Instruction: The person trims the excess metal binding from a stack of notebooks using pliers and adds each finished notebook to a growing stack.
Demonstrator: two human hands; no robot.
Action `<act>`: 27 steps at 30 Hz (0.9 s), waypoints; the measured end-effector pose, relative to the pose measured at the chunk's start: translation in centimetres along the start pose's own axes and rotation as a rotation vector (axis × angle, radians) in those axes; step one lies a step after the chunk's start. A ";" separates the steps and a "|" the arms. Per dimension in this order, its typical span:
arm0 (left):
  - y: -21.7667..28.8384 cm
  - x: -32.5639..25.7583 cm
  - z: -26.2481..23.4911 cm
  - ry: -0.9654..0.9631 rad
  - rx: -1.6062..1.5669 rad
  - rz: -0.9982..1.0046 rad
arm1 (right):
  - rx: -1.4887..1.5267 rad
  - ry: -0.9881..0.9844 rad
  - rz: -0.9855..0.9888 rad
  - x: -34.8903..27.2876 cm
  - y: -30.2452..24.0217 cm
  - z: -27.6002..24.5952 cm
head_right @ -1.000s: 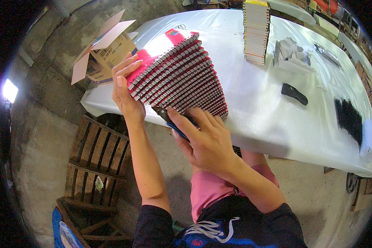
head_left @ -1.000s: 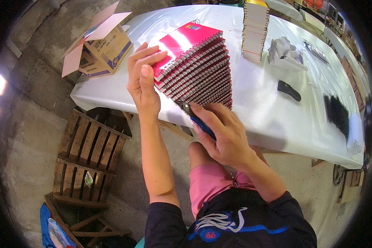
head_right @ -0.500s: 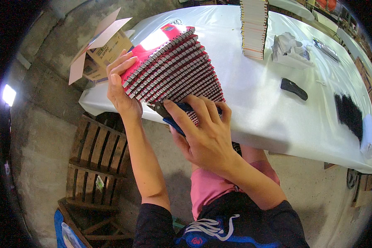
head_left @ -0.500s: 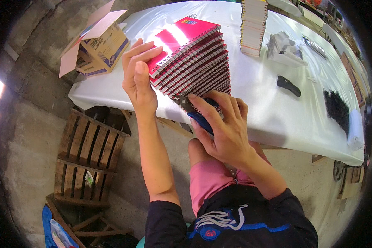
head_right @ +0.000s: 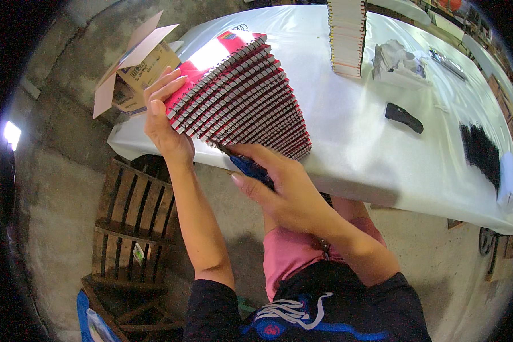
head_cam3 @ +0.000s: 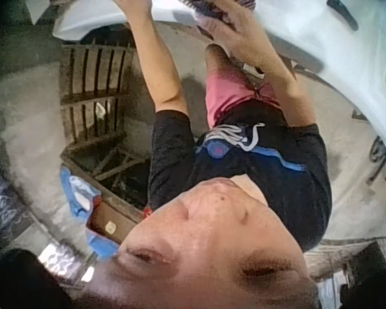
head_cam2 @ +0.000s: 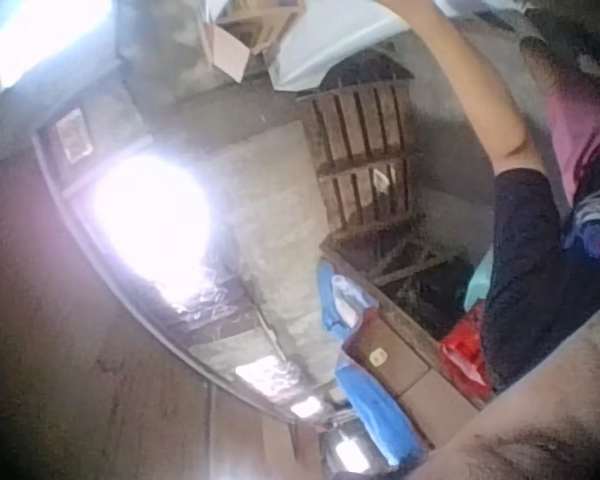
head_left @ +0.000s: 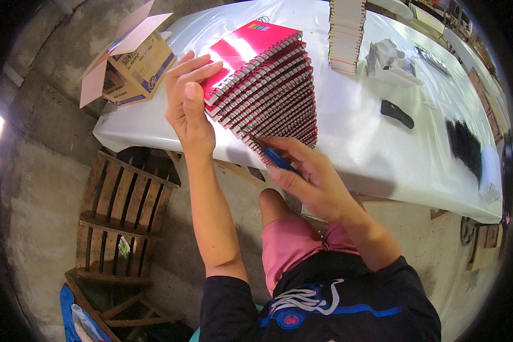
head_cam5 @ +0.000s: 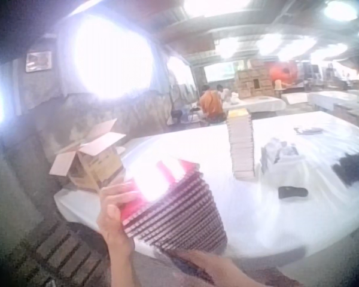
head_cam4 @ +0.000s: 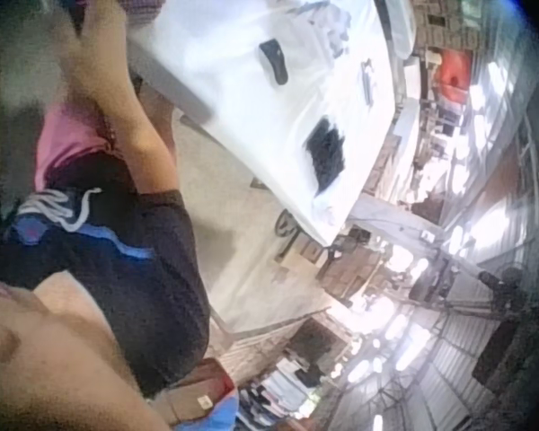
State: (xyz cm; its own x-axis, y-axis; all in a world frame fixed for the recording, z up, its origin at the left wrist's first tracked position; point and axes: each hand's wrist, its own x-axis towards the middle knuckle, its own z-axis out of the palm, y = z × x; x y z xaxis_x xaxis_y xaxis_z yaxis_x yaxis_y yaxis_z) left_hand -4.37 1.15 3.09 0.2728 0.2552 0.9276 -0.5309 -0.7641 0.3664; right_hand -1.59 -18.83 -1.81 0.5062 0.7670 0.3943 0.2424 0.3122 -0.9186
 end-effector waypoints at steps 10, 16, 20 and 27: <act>-0.1 0.1 -0.2 0.000 0.008 -0.025 | -1.095 0.223 -0.428 0.1 0.1 -0.4; -0.3 0.1 -0.1 0.011 0.001 -0.020 | -0.910 0.088 -0.283 0.0 0.3 -0.1; -0.6 -0.1 -0.2 0.028 -0.030 -0.018 | 0.165 -0.095 0.327 0.4 -1.4 -0.4; -0.4 0.1 -0.2 0.014 -0.001 -0.006 | -0.681 0.144 -0.251 -0.7 0.9 -0.3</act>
State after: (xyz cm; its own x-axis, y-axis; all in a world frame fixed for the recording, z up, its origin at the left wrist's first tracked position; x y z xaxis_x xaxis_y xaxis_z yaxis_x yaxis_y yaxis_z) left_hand -4.27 1.65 3.03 0.2649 0.2677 0.9264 -0.5304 -0.7618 0.3719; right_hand -1.45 -19.26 -2.89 0.4603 0.6224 0.6331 0.8015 0.0152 -0.5978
